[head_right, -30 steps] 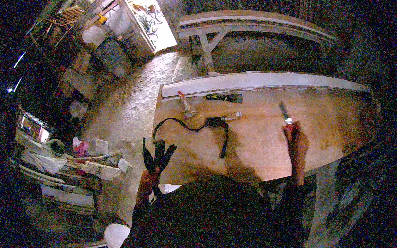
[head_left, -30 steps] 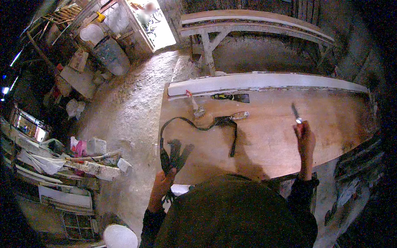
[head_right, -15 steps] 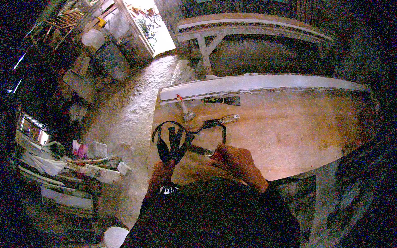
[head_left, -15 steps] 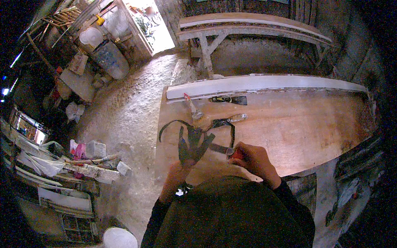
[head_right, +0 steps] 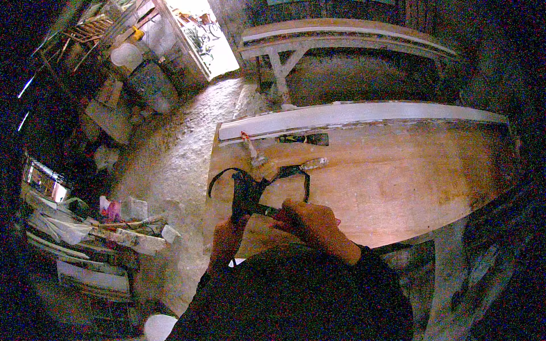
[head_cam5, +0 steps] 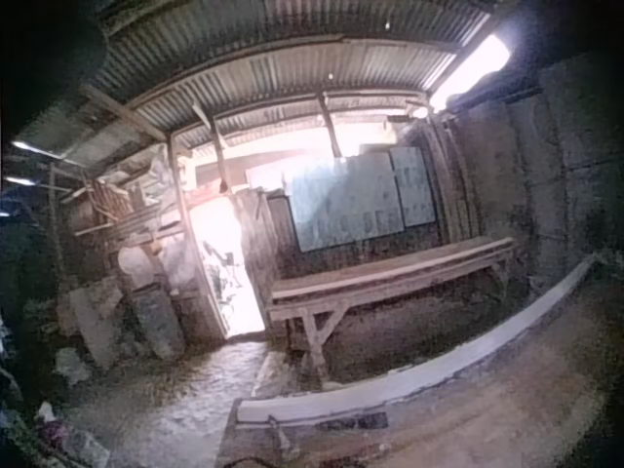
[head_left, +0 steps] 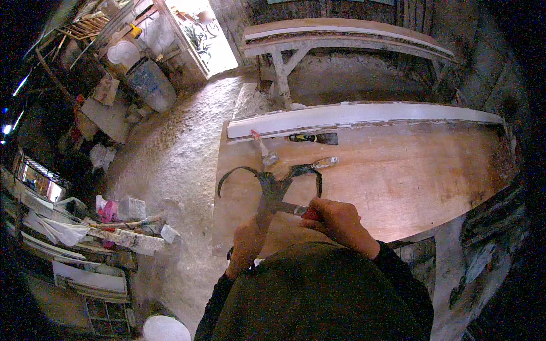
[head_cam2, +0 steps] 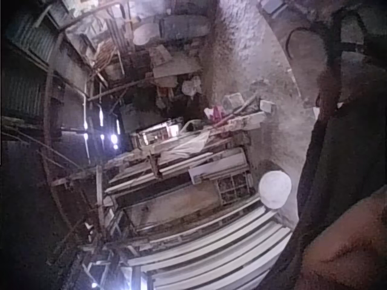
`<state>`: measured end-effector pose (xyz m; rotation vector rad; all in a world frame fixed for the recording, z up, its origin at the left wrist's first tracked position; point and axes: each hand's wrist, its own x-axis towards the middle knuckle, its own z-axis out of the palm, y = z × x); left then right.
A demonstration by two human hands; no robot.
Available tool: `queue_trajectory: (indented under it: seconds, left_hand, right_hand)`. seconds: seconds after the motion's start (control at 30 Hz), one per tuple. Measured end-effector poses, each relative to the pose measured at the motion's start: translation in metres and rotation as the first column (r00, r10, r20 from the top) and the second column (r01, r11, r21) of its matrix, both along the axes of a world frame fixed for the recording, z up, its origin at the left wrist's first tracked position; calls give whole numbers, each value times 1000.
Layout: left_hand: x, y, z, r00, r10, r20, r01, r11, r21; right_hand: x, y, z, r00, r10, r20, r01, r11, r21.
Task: The person uses a utility knife to cut a long, dark, flexible strip into shorter pieces on a wooden workbench. The cut pieces are gathered and placed on the table as the task continues.
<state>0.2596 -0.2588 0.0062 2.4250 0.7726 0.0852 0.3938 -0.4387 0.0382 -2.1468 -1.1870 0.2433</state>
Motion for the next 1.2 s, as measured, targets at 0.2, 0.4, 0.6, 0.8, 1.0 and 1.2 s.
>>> queue_trajectory:
  seconds: [0.2, 0.4, 0.6, 0.8, 1.0, 1.2]
  left_hand:
    - [-1, -2, -8, 997, -82, 6, 80, 986, 149]
    - [1, -10, -15, 988, -151, -23, 152, 965, 214]
    - [3, -12, -14, 977, -163, -139, 197, 937, 290]
    - [4, -15, -11, 983, -184, -28, 185, 957, 223]
    - [5, -19, -16, 968, -237, -82, 251, 934, 256]
    - [1, -20, -3, 949, -316, -4, 308, 922, 236]
  right_hand:
    - [-2, 1, 9, 998, -50, -25, 49, 998, -44]
    - [-1, 4, 0, 997, -79, 5, 79, 994, -71]
    - [2, 7, -11, 997, -81, 2, 81, 990, -115]
    - [0, 10, -1, 994, -110, 27, 113, 985, -128]
    - [4, 9, -13, 987, -153, 43, 154, 988, -15]
    - [20, 9, -37, 983, -142, 115, 149, 987, -54]
